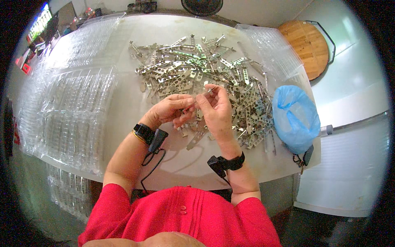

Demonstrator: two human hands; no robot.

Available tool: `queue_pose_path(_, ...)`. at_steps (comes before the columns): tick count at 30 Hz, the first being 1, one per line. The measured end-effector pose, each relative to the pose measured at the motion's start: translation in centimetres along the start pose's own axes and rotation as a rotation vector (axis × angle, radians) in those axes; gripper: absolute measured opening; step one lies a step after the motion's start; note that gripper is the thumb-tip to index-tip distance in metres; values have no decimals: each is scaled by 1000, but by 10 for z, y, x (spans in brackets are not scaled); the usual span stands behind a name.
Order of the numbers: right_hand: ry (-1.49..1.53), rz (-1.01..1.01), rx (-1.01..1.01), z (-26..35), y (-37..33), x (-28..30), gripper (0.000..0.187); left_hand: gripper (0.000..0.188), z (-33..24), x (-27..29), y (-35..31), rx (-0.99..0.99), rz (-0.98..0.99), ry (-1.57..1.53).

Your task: Inspecting and sorting small metal components on a workstation table.

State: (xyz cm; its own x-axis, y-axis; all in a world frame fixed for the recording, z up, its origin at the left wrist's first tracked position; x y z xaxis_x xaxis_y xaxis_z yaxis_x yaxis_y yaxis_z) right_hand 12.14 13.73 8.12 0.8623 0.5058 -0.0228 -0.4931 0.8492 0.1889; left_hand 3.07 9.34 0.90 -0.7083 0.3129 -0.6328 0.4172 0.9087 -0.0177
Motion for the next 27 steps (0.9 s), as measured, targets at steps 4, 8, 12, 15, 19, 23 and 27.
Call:
queue_pose_path(4, 2, -9, 7, 2, 0, 4, 34, 29, -2, 3, 1, -37, -69, 80)
queue_pose_path(8, -31, -19, -19, 0, 0, 16, 29, 30, -12, 3, 2, -103, -193, 300)
queue_pose_path(12, -193, -39, -126, -7, 0, 23, 24, 32, -15, 5, 2, -141, -257, 448)
queue_pose_path(15, -175, -74, -81, -7, 2, 29, 21, 31, -18, 0, 5, -136, -285, 515)
queue_pose_path(19, -148, -76, -77, -11, 4, 25, 17, 27, -15, 6, 7, -213, -291, 506)
queue_pose_path(23, -176, -93, 28, -26, 8, 29, 18, 26, -16, -2, 8, -150, -301, 503)
queue_pose_path(27, -207, -67, -6, -33, 12, 26, 20, 24, -17, -4, 5, -133, -311, 535)
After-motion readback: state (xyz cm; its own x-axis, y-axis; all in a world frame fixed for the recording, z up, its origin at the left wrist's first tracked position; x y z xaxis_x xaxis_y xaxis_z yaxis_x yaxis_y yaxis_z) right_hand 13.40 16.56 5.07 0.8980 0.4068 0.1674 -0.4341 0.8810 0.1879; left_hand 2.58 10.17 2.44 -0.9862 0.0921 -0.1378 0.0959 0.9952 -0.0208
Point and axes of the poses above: each hand's wrist, its own y-axis towards the middle knuckle, its own x-axis out of the back of the hand, z = x × y, the point moved 10 cm from there along y, towards the middle knuckle, and after that the axes turned 1 degree about x, right-handed, at the moved point
